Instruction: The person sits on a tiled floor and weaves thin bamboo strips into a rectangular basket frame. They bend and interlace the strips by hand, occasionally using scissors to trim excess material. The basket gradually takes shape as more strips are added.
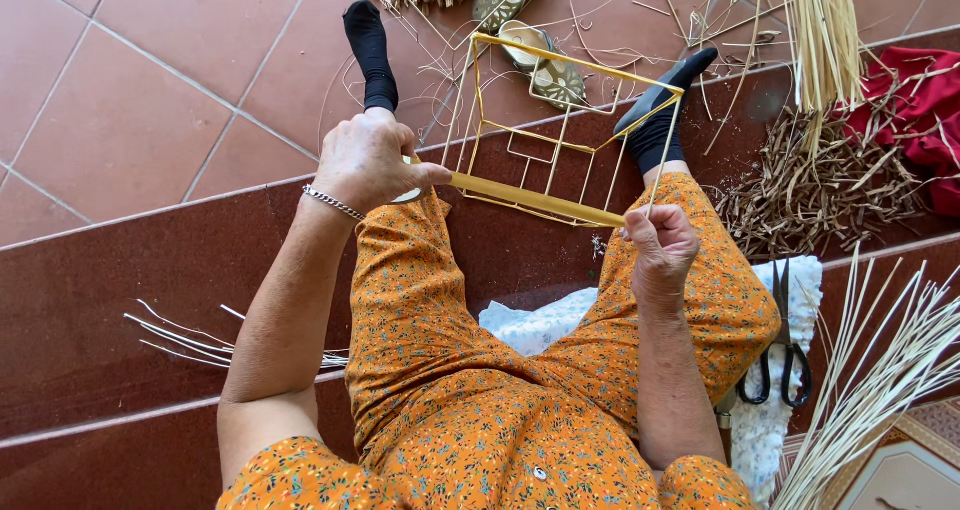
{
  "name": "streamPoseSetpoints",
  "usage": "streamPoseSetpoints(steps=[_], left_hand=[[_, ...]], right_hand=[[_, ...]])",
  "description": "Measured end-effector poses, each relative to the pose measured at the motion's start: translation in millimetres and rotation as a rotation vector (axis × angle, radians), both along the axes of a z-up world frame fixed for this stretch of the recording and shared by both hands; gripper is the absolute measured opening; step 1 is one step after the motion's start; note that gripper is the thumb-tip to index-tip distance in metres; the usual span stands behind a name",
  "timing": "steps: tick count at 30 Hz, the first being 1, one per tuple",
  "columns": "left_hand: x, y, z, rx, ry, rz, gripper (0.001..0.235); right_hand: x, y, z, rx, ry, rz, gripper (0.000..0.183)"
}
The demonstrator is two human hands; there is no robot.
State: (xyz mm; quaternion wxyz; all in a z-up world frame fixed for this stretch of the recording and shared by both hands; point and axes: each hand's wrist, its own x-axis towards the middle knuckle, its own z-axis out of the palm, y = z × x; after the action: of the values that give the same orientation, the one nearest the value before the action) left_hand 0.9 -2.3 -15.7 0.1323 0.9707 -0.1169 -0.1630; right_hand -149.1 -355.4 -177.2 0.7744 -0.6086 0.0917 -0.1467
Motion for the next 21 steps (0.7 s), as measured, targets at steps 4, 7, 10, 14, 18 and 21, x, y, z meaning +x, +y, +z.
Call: streamPoseSetpoints(steps=[4,7,10,14,18,21], left_hand=[[-4,2,-13,-0.038,-0.051,0.003,0.051],[-14,5,-23,-0.265,-0.231,-0.179,0.032],[-26,5,-36,-0.381,-0.424,-0.349,0.014],[-42,0,-51,-0.309,-0.5,-0.445,0.007],[-68,-19,-63,-0.216,-0.53,-0.404,0.026],[-77,-34,-67,-0.234,-0.622,-0.394,0.025]], right_hand=[[0,1,1,0.0,0.008,0.0,0.014],[1,0,5,-0.019,0.018,0.008,0.014],[4,0,9,-0.067,0.062,-0.014,0.015],[26,-1,17,-0.135,0.045,-0.095,0.018],[65,0,28,-0.335,-0.116,-0.181,0.022],[79,-3,37,-1.087,-0.272,-0.432,0.025]])
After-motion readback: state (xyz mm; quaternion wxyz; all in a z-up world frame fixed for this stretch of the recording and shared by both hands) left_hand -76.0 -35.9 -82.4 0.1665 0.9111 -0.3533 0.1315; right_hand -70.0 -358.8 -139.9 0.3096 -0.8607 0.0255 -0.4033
